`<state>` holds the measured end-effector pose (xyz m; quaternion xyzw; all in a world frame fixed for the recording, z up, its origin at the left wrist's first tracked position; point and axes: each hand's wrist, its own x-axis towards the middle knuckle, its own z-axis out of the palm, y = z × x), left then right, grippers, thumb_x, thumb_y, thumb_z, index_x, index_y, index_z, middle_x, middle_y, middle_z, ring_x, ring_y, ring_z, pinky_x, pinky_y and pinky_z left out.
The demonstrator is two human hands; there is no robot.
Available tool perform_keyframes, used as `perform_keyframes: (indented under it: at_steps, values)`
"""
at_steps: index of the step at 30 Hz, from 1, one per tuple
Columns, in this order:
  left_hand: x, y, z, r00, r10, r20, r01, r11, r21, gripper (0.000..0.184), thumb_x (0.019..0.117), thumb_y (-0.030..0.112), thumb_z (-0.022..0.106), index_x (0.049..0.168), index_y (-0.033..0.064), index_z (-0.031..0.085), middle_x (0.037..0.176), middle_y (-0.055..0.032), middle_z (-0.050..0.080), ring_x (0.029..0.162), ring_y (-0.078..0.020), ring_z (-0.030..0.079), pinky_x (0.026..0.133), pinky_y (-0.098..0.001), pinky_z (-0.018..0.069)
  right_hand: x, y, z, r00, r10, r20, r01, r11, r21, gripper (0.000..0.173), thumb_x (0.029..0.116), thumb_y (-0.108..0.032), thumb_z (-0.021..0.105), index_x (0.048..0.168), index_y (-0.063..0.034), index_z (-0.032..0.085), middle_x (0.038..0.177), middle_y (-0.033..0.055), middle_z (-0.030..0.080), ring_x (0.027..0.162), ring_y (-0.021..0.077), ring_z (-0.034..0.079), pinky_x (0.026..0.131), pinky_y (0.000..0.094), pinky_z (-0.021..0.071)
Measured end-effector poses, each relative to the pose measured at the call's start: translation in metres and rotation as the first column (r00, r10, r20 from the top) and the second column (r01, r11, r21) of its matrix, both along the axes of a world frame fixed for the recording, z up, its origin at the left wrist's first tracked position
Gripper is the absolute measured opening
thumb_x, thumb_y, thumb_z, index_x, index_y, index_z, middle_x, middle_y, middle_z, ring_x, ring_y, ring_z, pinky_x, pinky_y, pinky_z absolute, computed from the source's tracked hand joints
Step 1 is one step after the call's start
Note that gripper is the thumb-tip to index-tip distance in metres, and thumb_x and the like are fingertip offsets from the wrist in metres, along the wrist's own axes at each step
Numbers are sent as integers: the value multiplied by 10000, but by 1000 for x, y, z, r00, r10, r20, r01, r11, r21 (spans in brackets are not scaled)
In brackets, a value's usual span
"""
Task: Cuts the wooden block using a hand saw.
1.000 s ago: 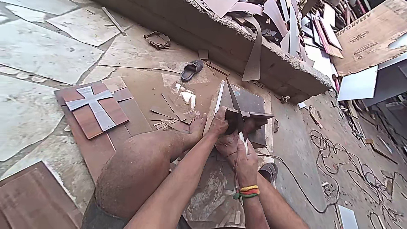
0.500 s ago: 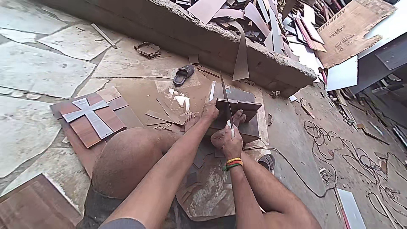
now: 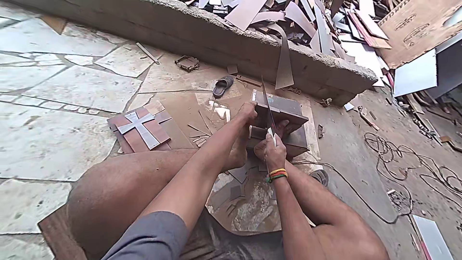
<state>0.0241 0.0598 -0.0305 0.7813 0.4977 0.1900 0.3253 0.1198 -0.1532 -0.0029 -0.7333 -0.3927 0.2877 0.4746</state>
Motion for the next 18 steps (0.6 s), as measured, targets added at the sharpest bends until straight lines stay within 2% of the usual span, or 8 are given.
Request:
perform_keyframes:
  at_steps: [2, 8, 10, 11, 13, 14, 17, 18]
  values:
    - [-8, 1, -1, 1000, -19, 14, 19, 1000, -4, 301, 820, 75, 743, 1119, 72, 712, 1112, -165, 719, 1066, -346, 687, 913, -620, 533, -2, 0, 5, 999, 38, -6, -38, 999, -12, 434, 1067, -382, 546, 1375, -90, 637, 773, 79, 644, 556, 159, 541, 577, 395, 518]
    - [-17, -8, -15, 989, 41, 142, -31, 996, -79, 283, 818, 54, 758, 1098, 77, 720, 1071, -147, 727, 1016, -312, 693, 889, -590, 539, -2, 1, 3, 988, 121, 99, -106, 984, -147, 497, 1069, -440, 497, 1452, -134, 578, 929, 131, 713, 721, 246, 658, 727, 503, 558]
    - [-16, -4, -16, 987, 30, 159, -17, 997, -79, 298, 816, 56, 767, 1108, 81, 711, 1064, -145, 727, 1012, -310, 692, 884, -593, 538, -1, 5, 1, 985, 119, 124, -101, 985, -139, 506, 1067, -441, 499, 1452, -122, 576, 958, 133, 720, 747, 247, 674, 744, 504, 566]
    - [-16, -3, -17, 985, 33, 172, -18, 996, -86, 321, 810, 61, 780, 1122, 86, 710, 1069, -142, 728, 1015, -308, 693, 887, -595, 538, -2, 7, 0, 984, 116, 139, -98, 987, -131, 505, 1068, -432, 500, 1448, -109, 579, 994, 135, 724, 790, 244, 685, 773, 499, 567]
    - [-15, -5, -17, 973, 64, 221, -34, 990, -137, 401, 788, 57, 816, 1169, 77, 695, 1092, -149, 727, 1029, -312, 693, 900, -593, 540, -3, 9, 2, 982, 120, 147, -99, 985, -141, 505, 1073, -413, 499, 1462, -98, 568, 1167, 159, 727, 1037, 275, 705, 956, 525, 534]
    - [-14, -6, -20, 961, 85, 262, -42, 985, -166, 446, 785, 71, 835, 1204, 70, 681, 1110, -152, 725, 1040, -305, 693, 916, -578, 544, -5, 9, 0, 983, 110, 149, -90, 987, -135, 500, 1072, -405, 503, 1459, -96, 573, 1188, 161, 724, 1071, 277, 700, 979, 525, 525]
    - [-5, -17, -30, 878, 177, 445, -73, 968, -242, 565, 774, 134, 880, 1272, 44, 628, 1142, -135, 724, 1067, -236, 700, 974, -483, 560, -7, 10, -9, 980, 91, 179, -71, 991, -114, 500, 1066, -405, 515, 1449, -92, 582, 1081, 164, 732, 931, 278, 705, 876, 519, 551]
    - [-2, -20, -32, 831, 207, 517, -87, 965, -247, 566, 770, 122, 873, 1269, 24, 625, 1137, -134, 724, 1062, -217, 703, 980, -450, 565, -7, 11, -8, 978, 94, 187, -71, 989, -126, 508, 1064, -413, 515, 1457, -97, 576, 1096, 171, 736, 961, 291, 713, 900, 536, 549]
